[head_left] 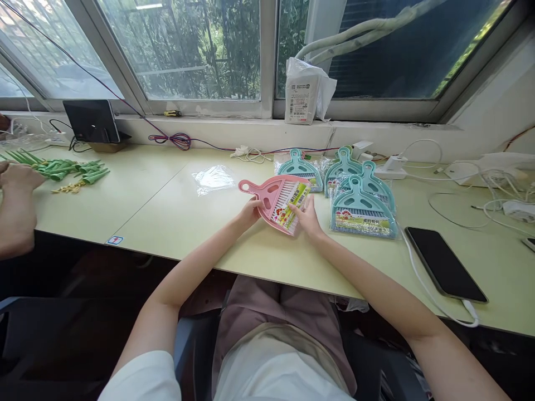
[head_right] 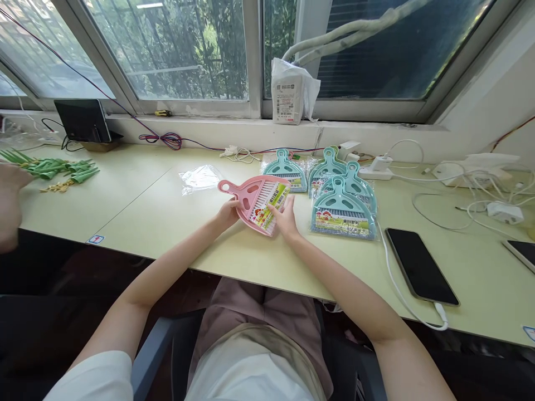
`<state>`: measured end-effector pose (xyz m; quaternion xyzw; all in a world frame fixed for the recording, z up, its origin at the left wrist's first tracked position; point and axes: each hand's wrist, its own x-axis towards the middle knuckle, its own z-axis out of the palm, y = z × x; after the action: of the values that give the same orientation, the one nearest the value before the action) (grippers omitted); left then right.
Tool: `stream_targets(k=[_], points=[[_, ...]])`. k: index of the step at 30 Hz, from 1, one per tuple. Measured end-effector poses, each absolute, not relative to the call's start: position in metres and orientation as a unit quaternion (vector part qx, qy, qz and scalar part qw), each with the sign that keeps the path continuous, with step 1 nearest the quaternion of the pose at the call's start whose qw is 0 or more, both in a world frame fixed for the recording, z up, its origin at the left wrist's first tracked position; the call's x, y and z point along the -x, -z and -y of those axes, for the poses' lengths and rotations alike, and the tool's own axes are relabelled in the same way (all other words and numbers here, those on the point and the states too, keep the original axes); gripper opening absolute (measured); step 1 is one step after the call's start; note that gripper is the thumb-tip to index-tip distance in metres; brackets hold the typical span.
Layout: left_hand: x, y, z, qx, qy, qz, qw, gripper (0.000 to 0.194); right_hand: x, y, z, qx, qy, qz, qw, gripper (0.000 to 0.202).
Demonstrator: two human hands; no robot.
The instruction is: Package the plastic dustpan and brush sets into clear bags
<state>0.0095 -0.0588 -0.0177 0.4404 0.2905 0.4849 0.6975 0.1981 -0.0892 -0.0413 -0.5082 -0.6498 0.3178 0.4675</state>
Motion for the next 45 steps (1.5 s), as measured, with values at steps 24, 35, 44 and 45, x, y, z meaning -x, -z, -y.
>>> stream_targets(k=[24, 35, 44, 45], points=[[0.02, 0.021, 0.027, -0.565, -0.577, -0.46, 0.369, 0.044, -0.21, 0.036, 0.079, 0.458, -0.553, 0.424, 0.552, 0.058], [0.08, 0.038, -0.008, -0.702, -0.14, -0.697, 0.044, 0.044, -0.208, 0.028, 0.083, 0.461, -0.548, 0.412, 0.563, 0.056], [0.042, 0.018, 0.036, -0.714, -0.12, -0.69, 0.011, 0.039, -0.201, 0.032, 0.086, 0.461, -0.526, 0.434, 0.568, 0.057], [0.041, 0.016, 0.038, -0.7, -0.102, -0.707, 0.006, 0.039, -0.201, 0.033, 0.085, 0.462, -0.525, 0.432, 0.569, 0.057]])
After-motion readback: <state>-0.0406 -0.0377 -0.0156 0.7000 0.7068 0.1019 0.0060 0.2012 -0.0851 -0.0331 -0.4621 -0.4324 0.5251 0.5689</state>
